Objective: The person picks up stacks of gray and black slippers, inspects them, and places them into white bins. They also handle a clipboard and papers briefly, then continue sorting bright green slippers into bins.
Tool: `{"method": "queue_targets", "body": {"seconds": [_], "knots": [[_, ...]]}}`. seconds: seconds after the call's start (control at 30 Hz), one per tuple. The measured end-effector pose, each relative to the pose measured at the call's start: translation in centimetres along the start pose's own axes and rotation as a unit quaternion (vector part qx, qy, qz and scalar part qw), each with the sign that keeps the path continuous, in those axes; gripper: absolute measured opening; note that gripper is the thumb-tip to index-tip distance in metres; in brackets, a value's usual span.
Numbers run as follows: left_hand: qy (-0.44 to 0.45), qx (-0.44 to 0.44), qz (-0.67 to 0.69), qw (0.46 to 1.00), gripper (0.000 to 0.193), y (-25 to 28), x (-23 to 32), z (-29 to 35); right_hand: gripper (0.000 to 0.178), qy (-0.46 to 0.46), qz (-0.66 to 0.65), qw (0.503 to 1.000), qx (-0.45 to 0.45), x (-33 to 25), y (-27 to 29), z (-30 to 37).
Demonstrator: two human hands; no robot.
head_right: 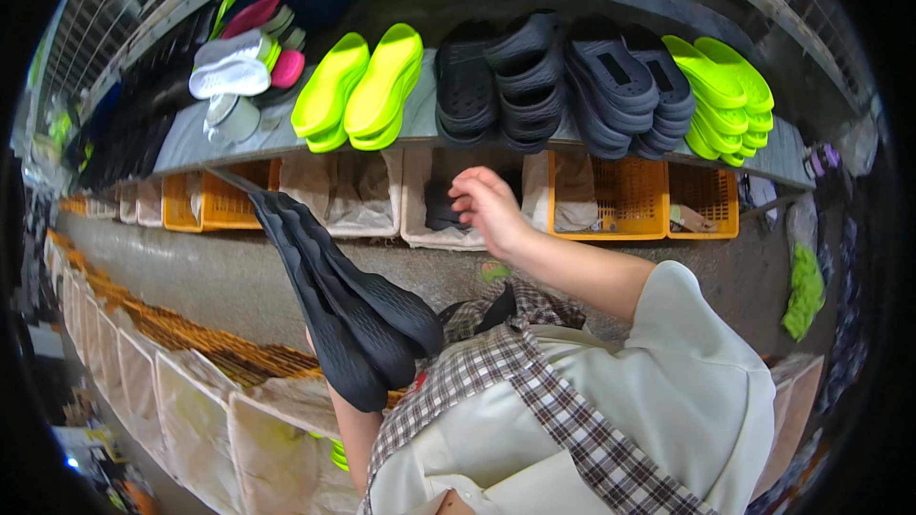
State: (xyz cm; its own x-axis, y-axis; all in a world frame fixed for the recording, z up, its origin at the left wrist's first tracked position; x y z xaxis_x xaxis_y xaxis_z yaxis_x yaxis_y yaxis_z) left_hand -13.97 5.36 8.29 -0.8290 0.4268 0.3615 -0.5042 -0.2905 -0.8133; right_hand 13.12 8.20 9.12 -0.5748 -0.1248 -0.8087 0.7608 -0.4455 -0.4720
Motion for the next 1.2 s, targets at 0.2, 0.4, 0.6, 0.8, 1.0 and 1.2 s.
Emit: {"method": "queue_targets", "body": {"seconds": [0.2, 0.4, 0.6, 0.8, 1.0, 1.2], "knots": [[-0.016, -0.013, -0.085, 0.996, 0.037, -9.5, 1.3, -3.4, 0.008, 0.375, 0.060, 0.923, 0.053, -10.0, 3.5, -0.2], [0.048, -0.127, -0.314, 0.940, 0.034, -21.1, 0.6, -14.7, 0.030, 0.478, 0.152, 0.858, 0.107, -20.2, 6.1, -5.2], [0.205, -0.167, -0.296, 0.918, 0.025, -27.8, -3.9, -25.4, 0.058, 0.291, 0.407, 0.853, 0.151, -26.2, 9.1, -16.0], [0.188, -0.037, -0.563, 0.804, 0.033, -28.6, -7.8, -29.5, 0.056, 0.126, 0.593, 0.788, 0.109, -28.4, 12.0, -27.6], [0.031, -0.110, -0.737, 0.666, 0.061, -29.7, -8.6, -30.4, 0.050, 0.011, 0.665, 0.745, 0.058, -27.9, 13.8, -33.1], [0.032, -0.193, -0.681, 0.706, 0.073, -30.5, -9.1, -32.9, 0.051, -0.106, 0.609, 0.786, -0.025, -27.9, 14.2, -33.3]]}}
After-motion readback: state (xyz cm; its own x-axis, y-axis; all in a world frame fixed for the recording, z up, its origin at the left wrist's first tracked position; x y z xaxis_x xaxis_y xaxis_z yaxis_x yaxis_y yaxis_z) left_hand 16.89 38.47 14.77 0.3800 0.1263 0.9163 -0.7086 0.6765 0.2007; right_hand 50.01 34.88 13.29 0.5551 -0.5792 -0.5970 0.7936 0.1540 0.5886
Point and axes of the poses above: each hand's wrist, its own z-axis away from the middle knuckle, its own y-axis out of the back of the hand, x = y × z, the point moved 1 cm from there along -z, towards the middle knuckle, and after that the axes turned 7 degrees about x, right-handed, at the moved point
